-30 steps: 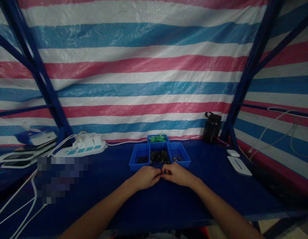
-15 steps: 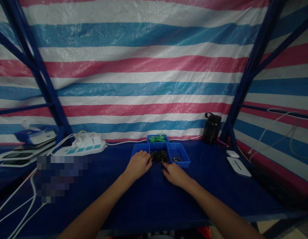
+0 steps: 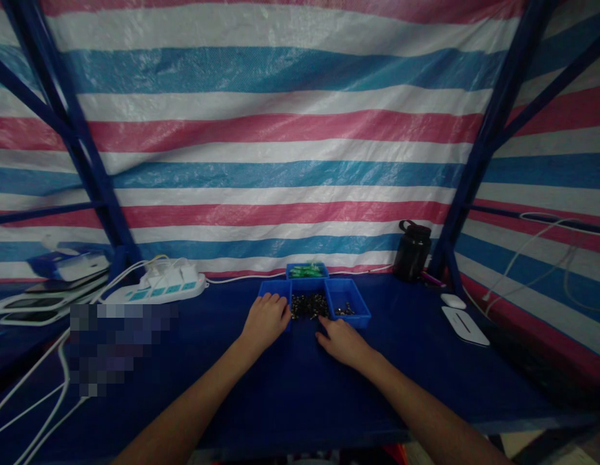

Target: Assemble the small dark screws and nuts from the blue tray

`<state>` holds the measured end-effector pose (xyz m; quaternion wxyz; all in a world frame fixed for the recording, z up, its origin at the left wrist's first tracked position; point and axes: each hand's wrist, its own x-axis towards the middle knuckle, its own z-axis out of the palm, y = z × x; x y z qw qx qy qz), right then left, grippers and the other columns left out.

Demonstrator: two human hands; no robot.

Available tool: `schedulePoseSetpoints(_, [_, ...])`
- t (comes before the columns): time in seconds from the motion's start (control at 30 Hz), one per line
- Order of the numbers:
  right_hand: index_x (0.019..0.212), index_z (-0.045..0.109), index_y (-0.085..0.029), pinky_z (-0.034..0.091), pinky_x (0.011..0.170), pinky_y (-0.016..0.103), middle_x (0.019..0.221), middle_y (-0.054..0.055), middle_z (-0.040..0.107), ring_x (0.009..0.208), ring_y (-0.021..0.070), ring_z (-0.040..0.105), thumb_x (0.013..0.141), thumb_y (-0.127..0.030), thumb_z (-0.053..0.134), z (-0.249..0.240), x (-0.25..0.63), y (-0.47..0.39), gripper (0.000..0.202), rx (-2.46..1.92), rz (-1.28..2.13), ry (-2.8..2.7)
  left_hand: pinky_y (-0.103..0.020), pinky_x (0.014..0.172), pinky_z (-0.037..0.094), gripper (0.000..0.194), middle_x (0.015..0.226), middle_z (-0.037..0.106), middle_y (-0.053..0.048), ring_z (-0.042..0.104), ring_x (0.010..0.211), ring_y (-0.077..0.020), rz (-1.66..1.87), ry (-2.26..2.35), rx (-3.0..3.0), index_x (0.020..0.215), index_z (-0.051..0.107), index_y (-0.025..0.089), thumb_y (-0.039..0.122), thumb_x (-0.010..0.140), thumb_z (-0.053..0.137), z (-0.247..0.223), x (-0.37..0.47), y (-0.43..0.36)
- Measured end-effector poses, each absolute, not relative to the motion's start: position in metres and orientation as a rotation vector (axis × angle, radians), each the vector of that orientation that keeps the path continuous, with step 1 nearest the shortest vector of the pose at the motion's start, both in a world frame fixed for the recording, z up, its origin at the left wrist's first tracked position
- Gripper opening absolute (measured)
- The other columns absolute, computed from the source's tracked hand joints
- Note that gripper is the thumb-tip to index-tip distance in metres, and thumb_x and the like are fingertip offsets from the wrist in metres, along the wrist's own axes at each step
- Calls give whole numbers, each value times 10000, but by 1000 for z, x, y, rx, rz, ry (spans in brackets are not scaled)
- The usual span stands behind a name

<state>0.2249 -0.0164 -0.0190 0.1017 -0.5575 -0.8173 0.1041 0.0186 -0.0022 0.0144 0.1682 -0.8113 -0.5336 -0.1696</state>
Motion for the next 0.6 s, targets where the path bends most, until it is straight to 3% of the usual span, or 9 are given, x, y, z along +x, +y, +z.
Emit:
schedulePoseSetpoints(0.27, [1140,574,-145,419,823,310,1044,145,661,982,254,616,895,-319,424,-15,227,-18,336,-1595,356,-2420,-288,732,405,272,781,606,-66,562,772,-178,-313,-854,-2758,797,579,161,263,932,366,12,38,-24])
schedulePoseSetpoints(0.6, [1185,578,-155,408,867,296,1118,141,642,1042,243,594,894,-291,428,-17,228,-15,355,-1585,397,-2430,-231,599,434,181,725,650,-34,626,673,-169,-106,-993,-2931,768,555,180,273,886,454,-4,44,-27])
